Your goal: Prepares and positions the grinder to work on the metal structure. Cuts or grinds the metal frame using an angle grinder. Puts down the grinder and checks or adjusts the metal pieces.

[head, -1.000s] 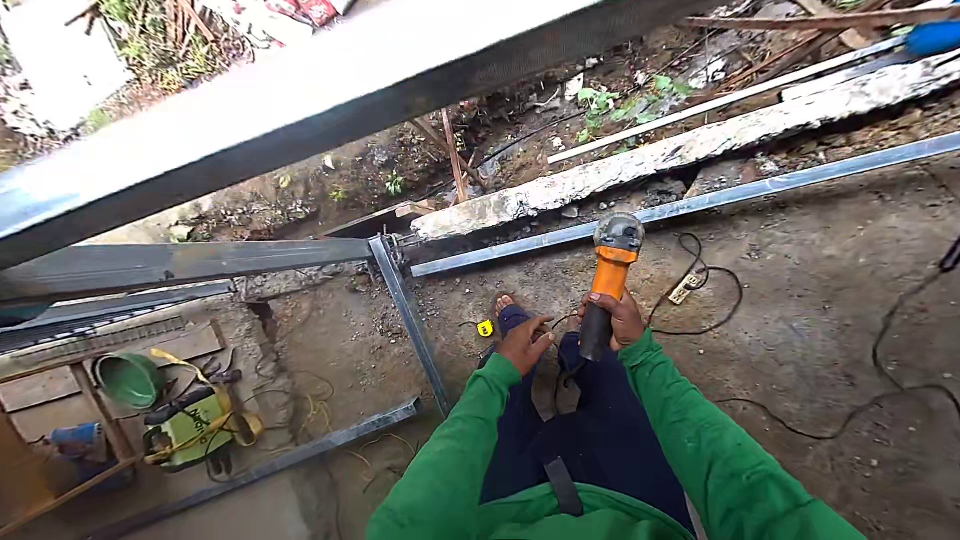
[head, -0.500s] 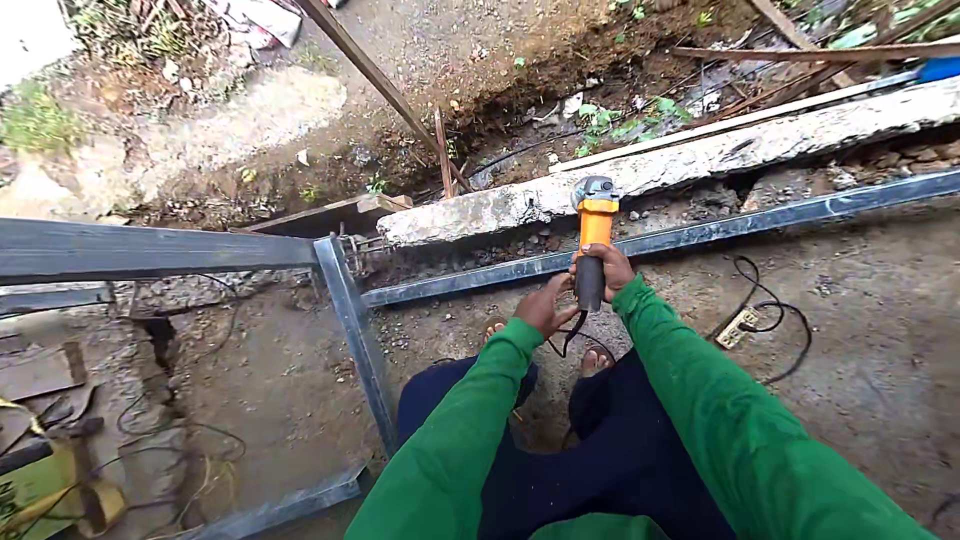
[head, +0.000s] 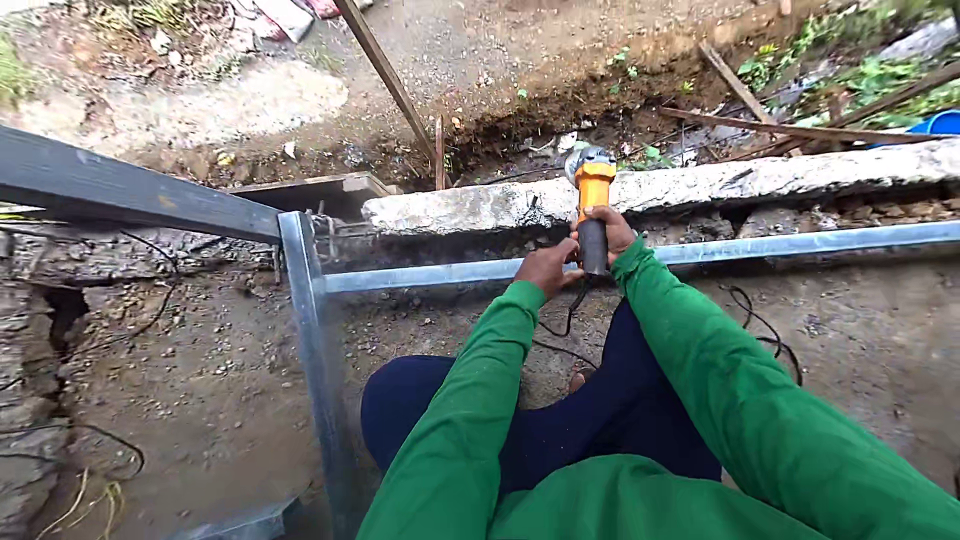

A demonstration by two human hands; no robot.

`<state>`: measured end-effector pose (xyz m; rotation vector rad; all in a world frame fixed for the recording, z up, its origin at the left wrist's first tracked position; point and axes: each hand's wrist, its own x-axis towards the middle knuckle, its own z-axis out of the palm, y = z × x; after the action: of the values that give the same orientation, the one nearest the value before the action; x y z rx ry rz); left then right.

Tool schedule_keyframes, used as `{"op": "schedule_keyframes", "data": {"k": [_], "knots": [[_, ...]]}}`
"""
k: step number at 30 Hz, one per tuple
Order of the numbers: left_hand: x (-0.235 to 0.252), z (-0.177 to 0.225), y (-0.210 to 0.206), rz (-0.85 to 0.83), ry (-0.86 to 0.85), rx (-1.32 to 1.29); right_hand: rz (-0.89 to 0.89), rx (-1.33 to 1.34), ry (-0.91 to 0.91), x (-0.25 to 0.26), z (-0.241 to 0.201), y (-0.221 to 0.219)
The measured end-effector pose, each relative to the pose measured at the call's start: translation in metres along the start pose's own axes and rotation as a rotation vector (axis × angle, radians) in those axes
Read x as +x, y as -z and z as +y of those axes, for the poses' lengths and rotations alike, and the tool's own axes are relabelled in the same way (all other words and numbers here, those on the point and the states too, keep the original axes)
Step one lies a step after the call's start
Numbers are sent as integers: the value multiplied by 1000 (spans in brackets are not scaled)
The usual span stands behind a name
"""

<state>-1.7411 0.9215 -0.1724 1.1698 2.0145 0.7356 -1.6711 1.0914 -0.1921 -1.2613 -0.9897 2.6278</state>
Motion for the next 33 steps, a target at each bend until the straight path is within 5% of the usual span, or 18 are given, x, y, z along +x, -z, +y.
{"op": "schedule_keyframes", "data": {"k": [15, 21, 27, 33], "knots": [[-7, -18, -47, -43, 26, 18, 31, -157, 49, 16, 28, 21], [-2, -43, -28, -171, 148, -251, 70, -263, 19, 25, 36, 11], [25, -46, -18, 108, 453, -863, 69, -149, 63, 35, 61, 9], [55, -46, -61, 219, 442, -733, 69, -69, 210, 44, 83, 6]]}}
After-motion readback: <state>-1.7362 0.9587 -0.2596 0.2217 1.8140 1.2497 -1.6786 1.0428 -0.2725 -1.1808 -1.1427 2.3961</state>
